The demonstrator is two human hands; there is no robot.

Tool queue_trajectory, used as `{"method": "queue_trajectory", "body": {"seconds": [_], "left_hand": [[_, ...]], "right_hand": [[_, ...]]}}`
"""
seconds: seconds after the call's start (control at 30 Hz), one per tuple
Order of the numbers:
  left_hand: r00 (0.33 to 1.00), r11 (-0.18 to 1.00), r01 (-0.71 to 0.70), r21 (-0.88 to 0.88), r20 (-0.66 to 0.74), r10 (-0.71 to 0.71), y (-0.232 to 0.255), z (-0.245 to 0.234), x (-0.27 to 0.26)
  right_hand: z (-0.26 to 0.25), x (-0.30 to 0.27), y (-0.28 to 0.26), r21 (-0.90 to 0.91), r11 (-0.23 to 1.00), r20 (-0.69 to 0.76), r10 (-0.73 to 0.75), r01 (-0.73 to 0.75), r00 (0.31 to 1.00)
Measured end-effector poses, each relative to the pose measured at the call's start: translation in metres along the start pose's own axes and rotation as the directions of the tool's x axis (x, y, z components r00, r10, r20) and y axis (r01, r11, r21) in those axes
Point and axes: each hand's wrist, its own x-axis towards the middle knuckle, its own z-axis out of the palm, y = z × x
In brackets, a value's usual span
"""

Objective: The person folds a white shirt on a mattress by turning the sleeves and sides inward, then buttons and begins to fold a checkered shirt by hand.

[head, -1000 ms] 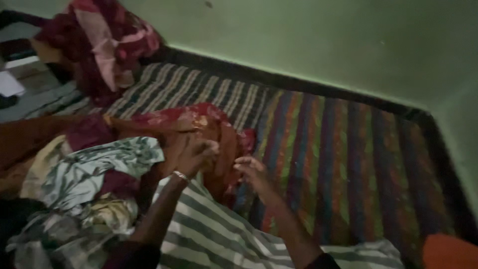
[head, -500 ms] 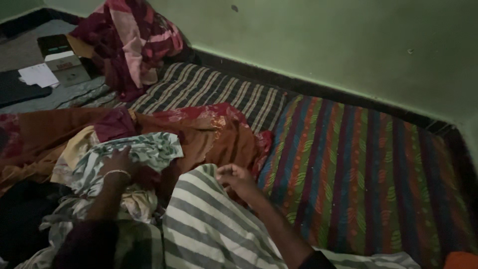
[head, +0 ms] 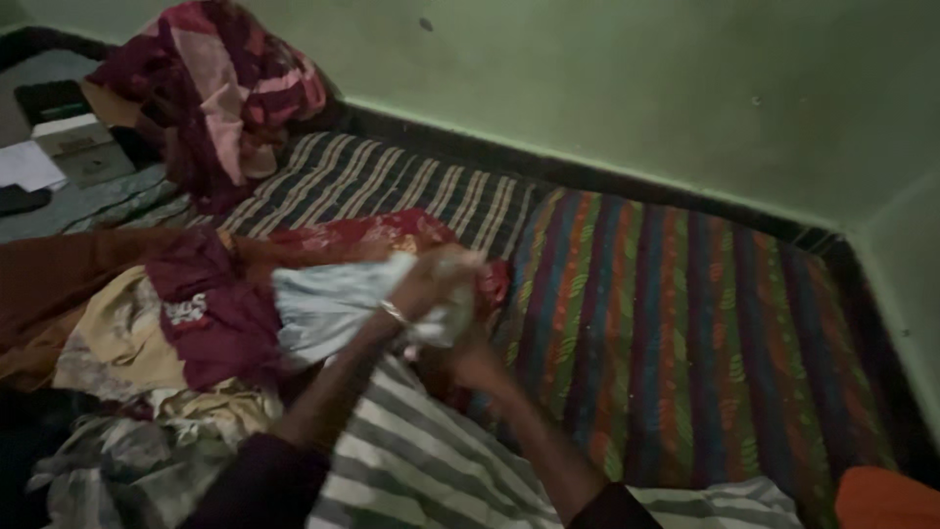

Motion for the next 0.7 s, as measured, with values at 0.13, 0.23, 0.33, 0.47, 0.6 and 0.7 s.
{"method": "queue_trajectory", "body": {"seconds": [0.13, 0.23, 0.33, 0.47, 0.6, 0.7], "left_hand": [[0.979, 0.964, -0.176, -0.197, 0.069, 0.193, 0.078, 0.071, 0.003], [0.973, 0.926, -0.227, -0.300, -0.106, 0.204, 0.089, 0.063, 0.018], [0.966, 0.966, -0.223, -0.128, -0.164, 0.201, 0.086, 0.041, 0.025], [1.000, 0.827, 0.003, 0.562, 0.007, -0.008, 0.089, 0.048, 0.022], [0.875, 0.522, -0.409, 0.749, 0.160, 0.457, 0.093, 0.061, 0.025], [0.891, 0.430, -0.329, 0.841, 0.126, 0.436, 0.089, 0.066, 0.029]], "right_hand": [[-0.057, -0.009, 0.019, -0.402, 0.915, -0.283, -0.084, -0.038, 0.955], [-0.125, -0.012, 0.033, -0.553, 0.814, -0.429, -0.097, -0.177, 0.898], [-0.184, -0.028, 0.042, -0.746, 0.645, -0.458, -0.316, -0.166, 0.831], [-0.229, -0.049, 0.007, -0.395, 0.916, -0.395, -0.235, 0.067, 0.888], [-0.229, -0.071, -0.039, -0.276, 0.960, -0.536, -0.111, -0.049, 0.837], [-0.228, -0.075, -0.052, 0.435, 0.886, -0.482, 0.079, 0.160, 0.873]]}}
